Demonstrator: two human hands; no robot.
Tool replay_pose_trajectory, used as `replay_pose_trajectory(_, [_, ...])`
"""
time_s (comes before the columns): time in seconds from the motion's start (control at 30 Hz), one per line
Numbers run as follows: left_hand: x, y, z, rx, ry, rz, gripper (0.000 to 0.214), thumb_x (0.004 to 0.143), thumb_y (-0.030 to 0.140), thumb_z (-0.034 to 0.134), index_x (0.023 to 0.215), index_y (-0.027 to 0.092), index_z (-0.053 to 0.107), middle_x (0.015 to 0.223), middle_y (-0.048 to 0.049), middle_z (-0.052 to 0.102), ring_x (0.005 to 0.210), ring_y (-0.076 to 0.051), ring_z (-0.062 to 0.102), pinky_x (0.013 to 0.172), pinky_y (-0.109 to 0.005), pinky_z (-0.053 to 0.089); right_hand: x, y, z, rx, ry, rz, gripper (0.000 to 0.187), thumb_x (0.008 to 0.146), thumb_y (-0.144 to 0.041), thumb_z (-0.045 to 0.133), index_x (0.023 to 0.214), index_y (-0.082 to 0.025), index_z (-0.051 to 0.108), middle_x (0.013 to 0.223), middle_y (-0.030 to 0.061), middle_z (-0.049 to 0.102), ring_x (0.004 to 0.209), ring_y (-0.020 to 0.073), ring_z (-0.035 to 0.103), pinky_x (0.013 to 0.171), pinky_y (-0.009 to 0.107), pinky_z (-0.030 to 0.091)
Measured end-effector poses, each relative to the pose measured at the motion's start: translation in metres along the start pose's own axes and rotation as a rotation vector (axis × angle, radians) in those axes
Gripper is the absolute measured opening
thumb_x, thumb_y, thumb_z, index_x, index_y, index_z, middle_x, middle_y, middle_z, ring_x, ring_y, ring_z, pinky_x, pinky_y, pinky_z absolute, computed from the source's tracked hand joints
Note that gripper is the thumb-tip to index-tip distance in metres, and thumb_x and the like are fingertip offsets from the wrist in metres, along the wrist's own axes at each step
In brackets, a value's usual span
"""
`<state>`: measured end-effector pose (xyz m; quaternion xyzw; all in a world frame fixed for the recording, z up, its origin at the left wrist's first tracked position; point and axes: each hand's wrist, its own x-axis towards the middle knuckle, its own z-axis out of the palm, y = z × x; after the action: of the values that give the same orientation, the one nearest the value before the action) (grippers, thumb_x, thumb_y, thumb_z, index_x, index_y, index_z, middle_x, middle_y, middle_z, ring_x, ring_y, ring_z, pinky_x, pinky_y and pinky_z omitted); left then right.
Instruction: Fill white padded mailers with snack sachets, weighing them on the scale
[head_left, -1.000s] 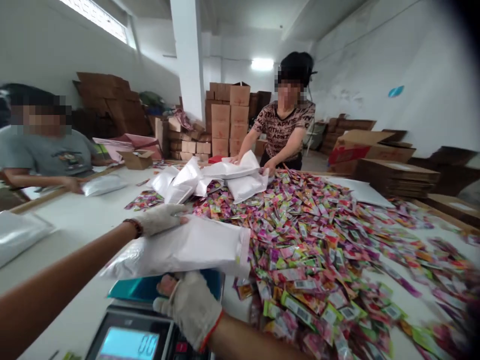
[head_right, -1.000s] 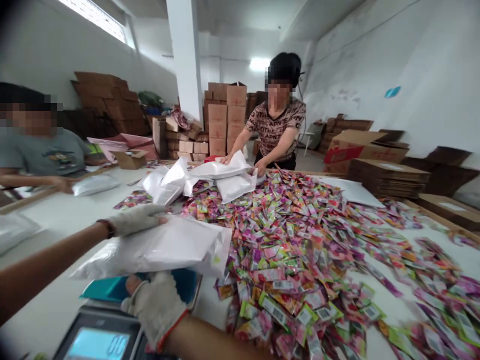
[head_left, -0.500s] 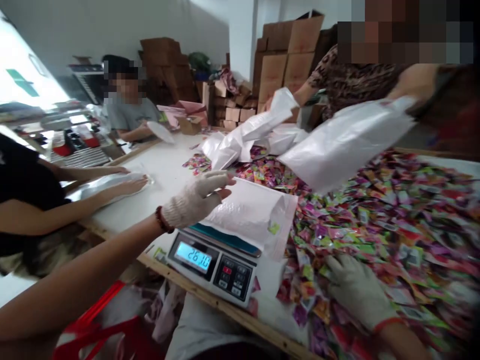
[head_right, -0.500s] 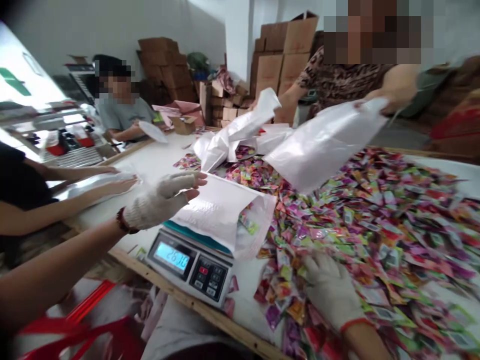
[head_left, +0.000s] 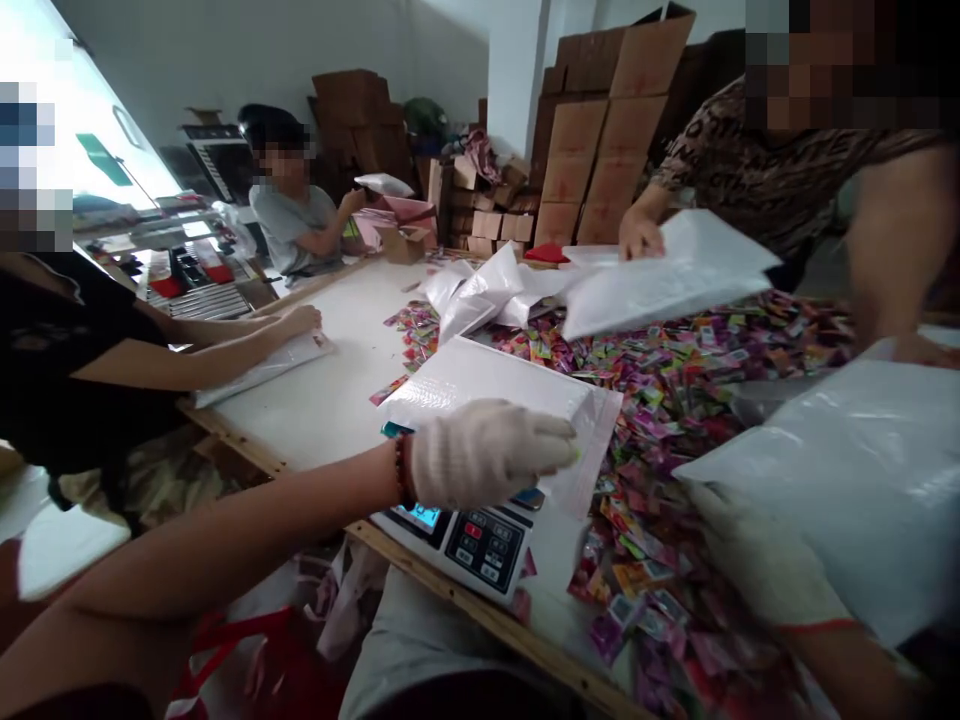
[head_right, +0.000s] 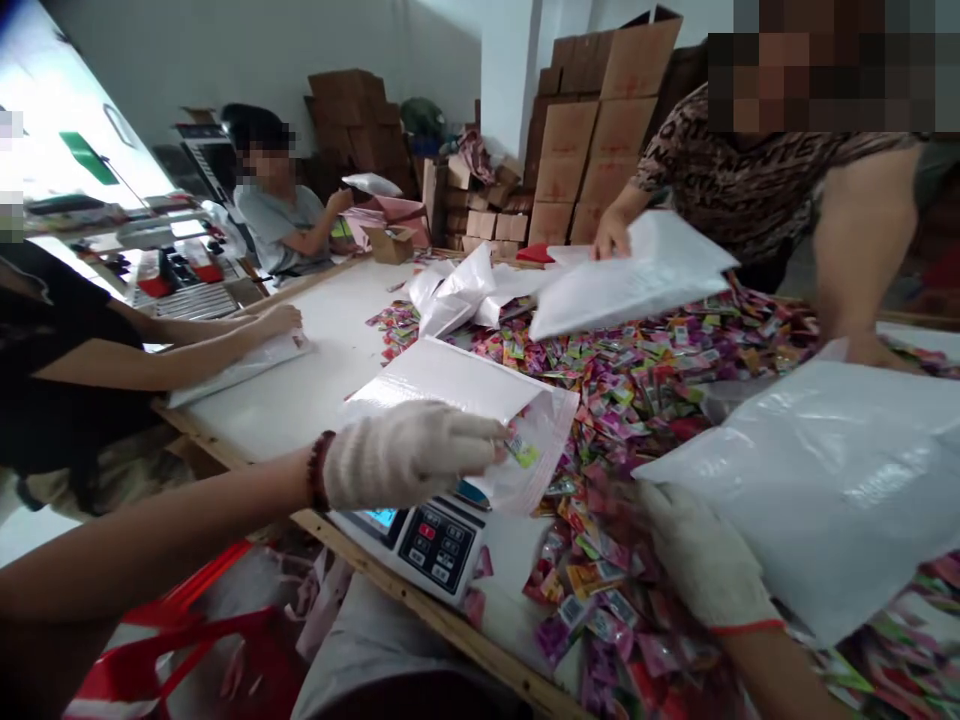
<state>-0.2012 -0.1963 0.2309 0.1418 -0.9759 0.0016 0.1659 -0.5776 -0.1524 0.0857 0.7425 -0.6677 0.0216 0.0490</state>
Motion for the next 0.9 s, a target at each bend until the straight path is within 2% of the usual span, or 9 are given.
replay_pose_trajectory(0.1, [0.004,0.015,0.026,0.224,-0.106,0.046,0.024,0.103,0.019,0.042,0.114,0.021,0.063,0.108,-0.0036,0.067,0.086,-0.020,0.064,0.064,-0.037,0.048,0.006,-0.014,-0.028,-0.036,-0.054,-0.022,0.035,0.088,-0.017,0.049,0.118,-0.018,0.067,0.124,0.0156,0.065,0.107,0.0334,0.064,0.089,0.045,0.049])
replay_pose_trajectory(0.27, [-0.012,0.023,0.049,0.339,-0.151,0.007,0.022,0.100,0.012,0.042,0.092,0.022,0.060,0.087,-0.0015,0.064,0.072,-0.022,0.057,0.059,-0.040,0.040,0.038,-0.093,-0.070,0.473,0.058,-0.243,0.029,0.089,-0.016,0.042,0.108,-0.017,0.064,0.113,0.0102,0.066,0.110,0.0221,0.061,0.099,0.034,0.047])
replay_pose_trajectory(0.33, [-0.025,0.021,0.048,0.349,-0.154,-0.014,0.018,0.099,0.012,0.046,0.091,0.022,0.058,0.085,-0.0005,0.063,0.072,-0.023,0.057,0.059,-0.040,0.039,0.059,-0.134,-0.072,0.560,0.052,-0.271,0.032,0.090,-0.026,0.050,0.119,-0.019,0.064,0.122,0.0094,0.065,0.112,0.0225,0.062,0.098,0.033,0.048])
replay_pose_trajectory(0.43, [-0.045,0.028,0.041,0.361,-0.158,-0.071,0.015,0.095,0.011,0.051,0.090,0.023,0.058,0.085,0.0001,0.062,0.071,-0.022,0.056,0.060,-0.039,0.039,0.088,-0.181,-0.063,0.528,-0.019,-0.188,0.057,0.081,-0.033,0.064,0.136,-0.020,0.059,0.134,0.0136,0.063,0.117,0.0305,0.062,0.098,0.038,0.049])
replay_pose_trajectory(0.5, [-0.056,0.043,0.040,0.322,-0.164,-0.124,0.012,0.095,0.015,0.053,0.094,0.025,0.061,0.091,-0.0012,0.064,0.074,-0.021,0.056,0.063,-0.039,0.040,0.099,-0.194,-0.057,0.510,-0.055,-0.162,0.049,0.082,-0.028,0.061,0.130,-0.019,0.065,0.126,0.0148,0.068,0.115,0.0317,0.063,0.099,0.040,0.048])
replay_pose_trajectory(0.6, [-0.063,0.076,0.057,0.154,-0.202,-0.169,0.012,0.095,0.033,0.056,0.097,0.033,0.067,0.092,-0.0031,0.067,0.076,-0.020,0.057,0.061,-0.036,0.042,0.093,-0.184,-0.057,0.557,-0.007,-0.206,0.043,0.083,-0.018,0.052,0.122,-0.019,0.068,0.120,0.0113,0.070,0.116,0.0268,0.062,0.105,0.037,0.045])
replay_pose_trajectory(0.73, [-0.042,0.121,0.128,0.043,-0.258,-0.252,0.013,0.089,0.038,0.059,0.090,0.037,0.072,0.072,-0.0023,0.064,0.056,-0.018,0.049,0.049,-0.033,0.038,0.043,-0.135,-0.076,0.728,0.083,-0.262,0.038,0.077,-0.012,0.043,0.104,-0.020,0.068,0.111,0.0067,0.069,0.107,0.0210,0.062,0.099,0.032,0.048])
replay_pose_trajectory(0.83, [-0.010,0.145,0.191,-0.071,-0.352,-0.404,0.022,0.087,0.042,0.060,0.102,0.034,0.074,0.065,-0.0047,0.061,0.050,-0.018,0.045,0.046,-0.033,0.037,-0.008,-0.078,-0.083,0.684,0.022,-0.054,0.027,0.080,-0.021,0.044,0.095,-0.026,0.066,0.102,0.0042,0.071,0.099,0.0221,0.066,0.086,0.031,0.053])
replay_pose_trajectory(0.9, [0.008,0.154,0.222,-0.134,-0.408,-0.555,0.037,0.085,0.050,0.059,0.114,0.032,0.072,0.071,-0.0082,0.063,0.053,-0.021,0.048,0.045,-0.035,0.037,-0.036,-0.037,-0.077,0.492,0.003,0.089,0.029,0.082,-0.027,0.045,0.101,-0.031,0.066,0.104,0.0054,0.072,0.098,0.0245,0.068,0.083,0.034,0.054])
